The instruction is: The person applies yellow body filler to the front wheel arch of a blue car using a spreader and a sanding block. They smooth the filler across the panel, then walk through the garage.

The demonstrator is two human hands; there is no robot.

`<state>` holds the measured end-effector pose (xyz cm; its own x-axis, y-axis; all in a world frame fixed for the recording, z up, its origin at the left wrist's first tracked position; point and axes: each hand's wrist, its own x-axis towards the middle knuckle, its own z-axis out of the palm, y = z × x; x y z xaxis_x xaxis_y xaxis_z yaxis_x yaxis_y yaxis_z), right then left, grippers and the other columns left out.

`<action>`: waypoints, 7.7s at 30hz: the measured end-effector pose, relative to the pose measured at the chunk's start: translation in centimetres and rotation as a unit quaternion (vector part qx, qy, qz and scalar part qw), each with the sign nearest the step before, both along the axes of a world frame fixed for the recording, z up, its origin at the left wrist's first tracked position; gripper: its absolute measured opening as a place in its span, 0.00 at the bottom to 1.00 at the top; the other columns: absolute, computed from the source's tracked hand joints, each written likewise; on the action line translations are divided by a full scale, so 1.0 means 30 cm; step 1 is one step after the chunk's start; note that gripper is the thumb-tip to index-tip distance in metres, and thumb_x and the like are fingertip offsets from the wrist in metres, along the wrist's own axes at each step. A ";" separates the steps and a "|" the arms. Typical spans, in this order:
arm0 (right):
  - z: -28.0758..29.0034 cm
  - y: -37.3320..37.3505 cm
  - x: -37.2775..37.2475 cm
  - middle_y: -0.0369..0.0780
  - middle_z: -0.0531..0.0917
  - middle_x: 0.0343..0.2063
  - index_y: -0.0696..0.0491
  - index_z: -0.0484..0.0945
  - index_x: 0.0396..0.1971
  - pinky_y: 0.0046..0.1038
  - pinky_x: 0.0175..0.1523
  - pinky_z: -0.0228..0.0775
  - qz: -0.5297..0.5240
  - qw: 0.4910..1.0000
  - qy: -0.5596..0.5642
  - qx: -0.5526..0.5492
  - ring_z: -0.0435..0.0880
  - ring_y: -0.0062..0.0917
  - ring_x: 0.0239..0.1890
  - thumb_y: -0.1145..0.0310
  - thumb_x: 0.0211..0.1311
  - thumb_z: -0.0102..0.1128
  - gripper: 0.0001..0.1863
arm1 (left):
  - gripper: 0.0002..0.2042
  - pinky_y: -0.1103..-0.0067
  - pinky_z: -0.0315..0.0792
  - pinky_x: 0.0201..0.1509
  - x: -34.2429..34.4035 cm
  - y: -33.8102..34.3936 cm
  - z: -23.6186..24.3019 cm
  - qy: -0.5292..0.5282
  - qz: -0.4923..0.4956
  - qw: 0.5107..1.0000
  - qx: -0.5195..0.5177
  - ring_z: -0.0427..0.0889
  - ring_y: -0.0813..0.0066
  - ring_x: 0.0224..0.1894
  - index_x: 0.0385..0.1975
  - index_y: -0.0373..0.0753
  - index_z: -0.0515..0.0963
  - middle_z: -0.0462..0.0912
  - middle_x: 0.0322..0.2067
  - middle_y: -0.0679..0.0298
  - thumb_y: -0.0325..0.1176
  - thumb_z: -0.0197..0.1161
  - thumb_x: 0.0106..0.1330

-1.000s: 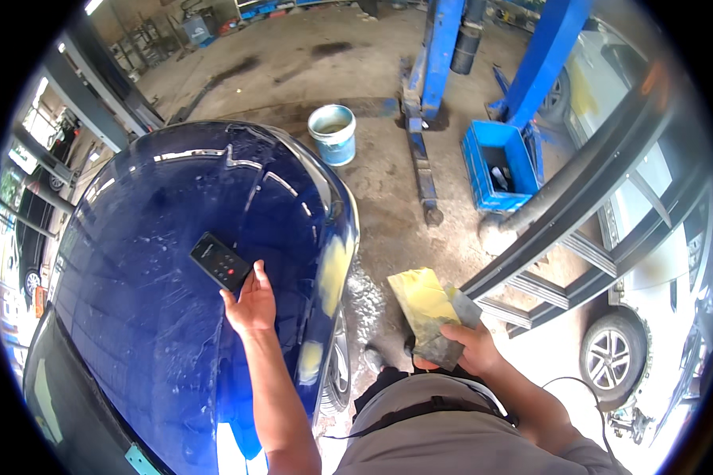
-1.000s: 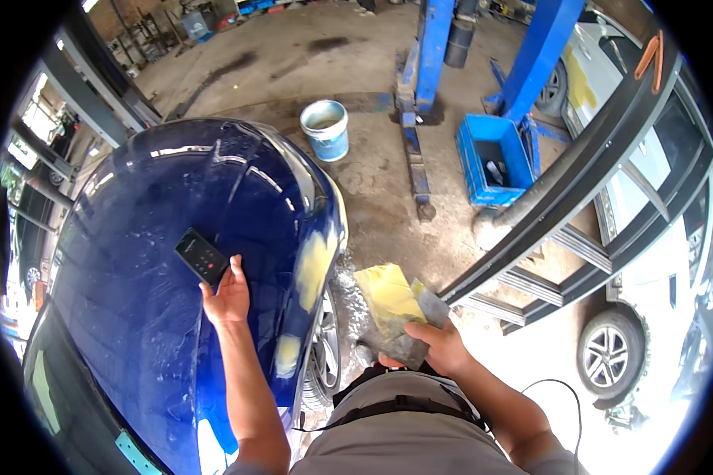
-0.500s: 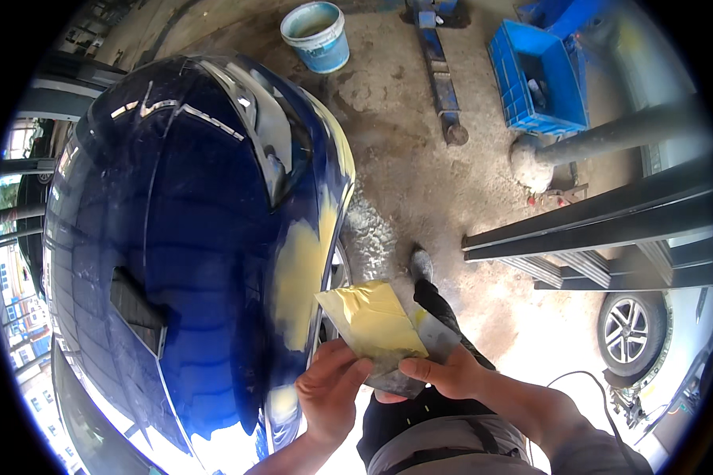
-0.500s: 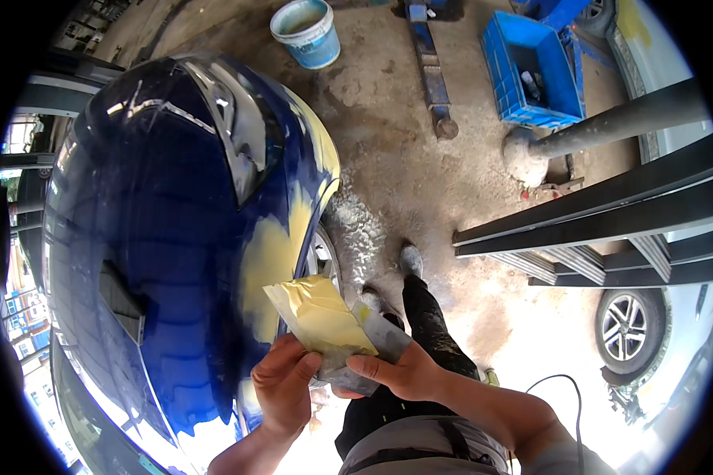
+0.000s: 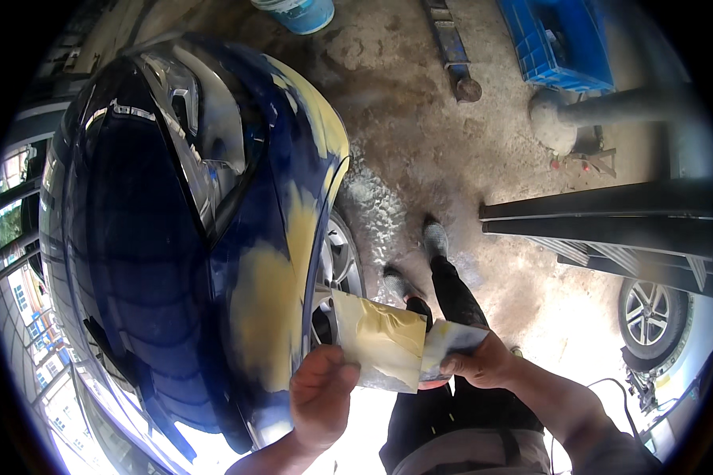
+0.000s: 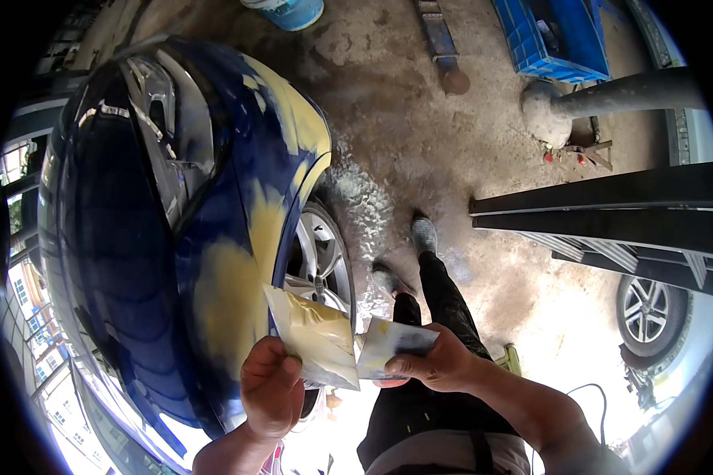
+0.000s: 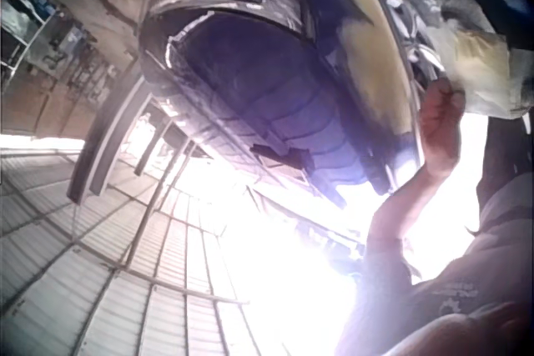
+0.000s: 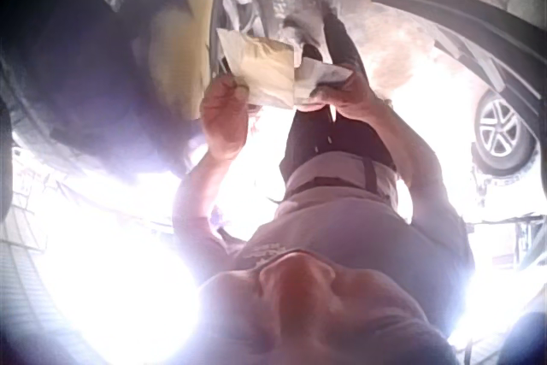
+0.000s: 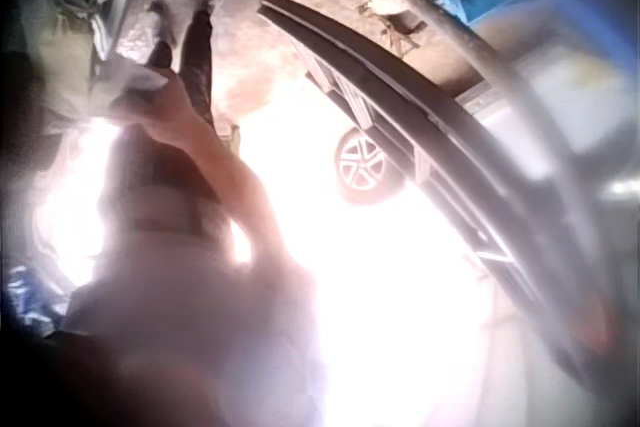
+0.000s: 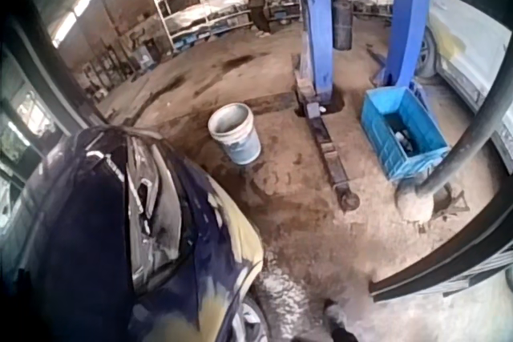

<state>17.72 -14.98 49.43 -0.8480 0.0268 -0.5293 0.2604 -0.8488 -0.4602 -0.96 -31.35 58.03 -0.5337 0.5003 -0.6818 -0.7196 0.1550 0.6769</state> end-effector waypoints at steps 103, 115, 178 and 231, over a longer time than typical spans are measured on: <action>-0.390 -0.028 -0.729 0.37 0.84 0.40 0.59 0.79 0.45 0.25 0.49 0.75 -0.190 0.981 0.027 0.010 0.82 0.20 0.40 0.83 0.57 0.63 0.15 | 0.18 0.72 0.69 0.64 -0.527 0.077 0.131 0.523 -0.099 0.846 -0.016 0.77 0.68 0.56 0.55 0.30 0.73 0.80 0.48 0.57 0.38 0.56 0.75; -0.521 0.051 -0.795 0.37 0.83 0.39 0.59 0.79 0.44 0.26 0.50 0.74 -0.216 0.972 0.056 0.072 0.81 0.20 0.41 0.83 0.56 0.64 0.15 | 0.14 0.73 0.72 0.59 -0.510 0.117 0.127 0.555 -0.099 0.826 -0.005 0.80 0.74 0.48 0.52 0.34 0.77 0.83 0.43 0.61 0.36 0.56 0.76; -0.412 0.036 -0.735 0.34 0.79 0.30 0.62 0.79 0.39 0.22 0.39 0.69 -0.181 0.966 -0.026 0.182 0.74 0.16 0.32 0.79 0.53 0.61 0.12 | 0.16 0.72 0.70 0.64 -0.511 0.099 0.124 0.470 -0.056 0.881 -0.010 0.78 0.66 0.55 0.56 0.31 0.75 0.79 0.50 0.55 0.34 0.58 0.74; -0.348 0.189 -0.833 0.38 0.85 0.40 0.60 0.81 0.51 0.23 0.48 0.72 0.018 0.935 -0.006 0.354 0.80 0.20 0.40 0.75 0.58 0.63 0.19 | 0.19 0.70 0.66 0.67 -0.510 0.106 0.126 0.486 -0.072 0.871 -0.020 0.75 0.63 0.60 0.58 0.31 0.72 0.78 0.52 0.55 0.38 0.56 0.75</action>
<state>-7.27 -9.32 38.98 -0.8491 0.3459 -0.3993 0.2916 -0.3234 -0.9002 -16.26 -28.16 61.80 -0.8017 0.5964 0.0388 0.2190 0.2328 0.9475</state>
